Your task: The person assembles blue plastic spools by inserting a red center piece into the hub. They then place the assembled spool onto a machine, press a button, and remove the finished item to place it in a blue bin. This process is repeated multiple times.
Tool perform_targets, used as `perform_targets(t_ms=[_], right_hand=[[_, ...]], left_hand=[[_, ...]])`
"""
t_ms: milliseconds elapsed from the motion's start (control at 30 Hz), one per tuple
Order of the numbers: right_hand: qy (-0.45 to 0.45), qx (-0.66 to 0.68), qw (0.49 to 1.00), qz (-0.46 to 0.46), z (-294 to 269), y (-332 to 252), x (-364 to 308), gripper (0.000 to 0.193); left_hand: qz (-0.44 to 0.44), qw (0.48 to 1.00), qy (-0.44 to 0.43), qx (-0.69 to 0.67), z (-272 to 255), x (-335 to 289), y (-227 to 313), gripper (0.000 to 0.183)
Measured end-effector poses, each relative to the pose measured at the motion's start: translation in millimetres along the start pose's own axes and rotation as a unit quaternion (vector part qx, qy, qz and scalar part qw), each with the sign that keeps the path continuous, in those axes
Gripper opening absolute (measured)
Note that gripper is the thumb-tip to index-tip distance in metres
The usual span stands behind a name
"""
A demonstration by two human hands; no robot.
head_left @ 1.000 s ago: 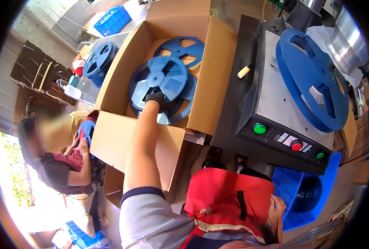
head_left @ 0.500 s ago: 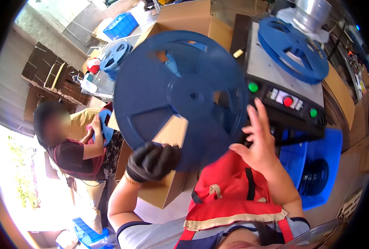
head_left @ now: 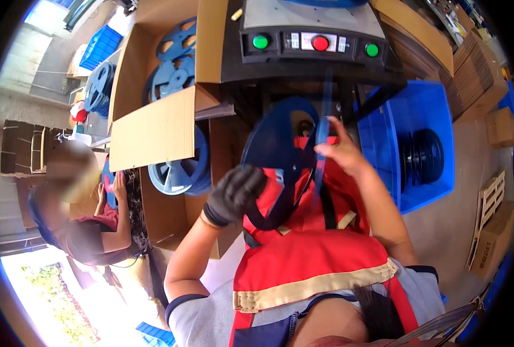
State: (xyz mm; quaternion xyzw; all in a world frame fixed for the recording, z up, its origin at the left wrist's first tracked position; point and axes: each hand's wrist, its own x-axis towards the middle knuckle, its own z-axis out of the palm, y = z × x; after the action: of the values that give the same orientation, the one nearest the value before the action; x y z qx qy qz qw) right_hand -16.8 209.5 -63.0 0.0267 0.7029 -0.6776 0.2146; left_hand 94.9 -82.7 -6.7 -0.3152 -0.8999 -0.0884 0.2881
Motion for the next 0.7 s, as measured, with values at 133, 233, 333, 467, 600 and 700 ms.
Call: perform_targets(t_ms=[133, 233, 333, 467, 600, 700], right_hand=[[0.037, 0.137, 0.989, 0.033, -62, 17, -17, 0.092], [-0.029, 0.187, 0.982, 0.019, -70, 36, -3, 0.084], [-0.071, 0.21, 0.973, 0.061, -52, 63, 17, 0.084], [-0.122, 0.204, 0.966, 0.097, -36, 72, 21, 0.084], [-0.135, 0.239, 0.955, 0.109, -40, 78, 26, 0.082], [-0.125, 0.226, 0.959, 0.118, -36, 74, 26, 0.08]], left_hand=[[-0.031, 0.998, -0.043, 0.034, 14, -57, -34, 0.021], [-0.021, 0.995, -0.095, 0.026, 18, -78, -47, 0.02], [-0.021, 0.981, -0.187, 0.04, 32, -100, -59, 0.023], [-0.074, 0.961, -0.267, 0.018, 42, -100, -60, 0.033], [-0.079, 0.942, -0.326, 0.001, 40, -97, -65, 0.04], [-0.105, 0.929, -0.352, -0.052, 35, -96, -65, 0.044]])
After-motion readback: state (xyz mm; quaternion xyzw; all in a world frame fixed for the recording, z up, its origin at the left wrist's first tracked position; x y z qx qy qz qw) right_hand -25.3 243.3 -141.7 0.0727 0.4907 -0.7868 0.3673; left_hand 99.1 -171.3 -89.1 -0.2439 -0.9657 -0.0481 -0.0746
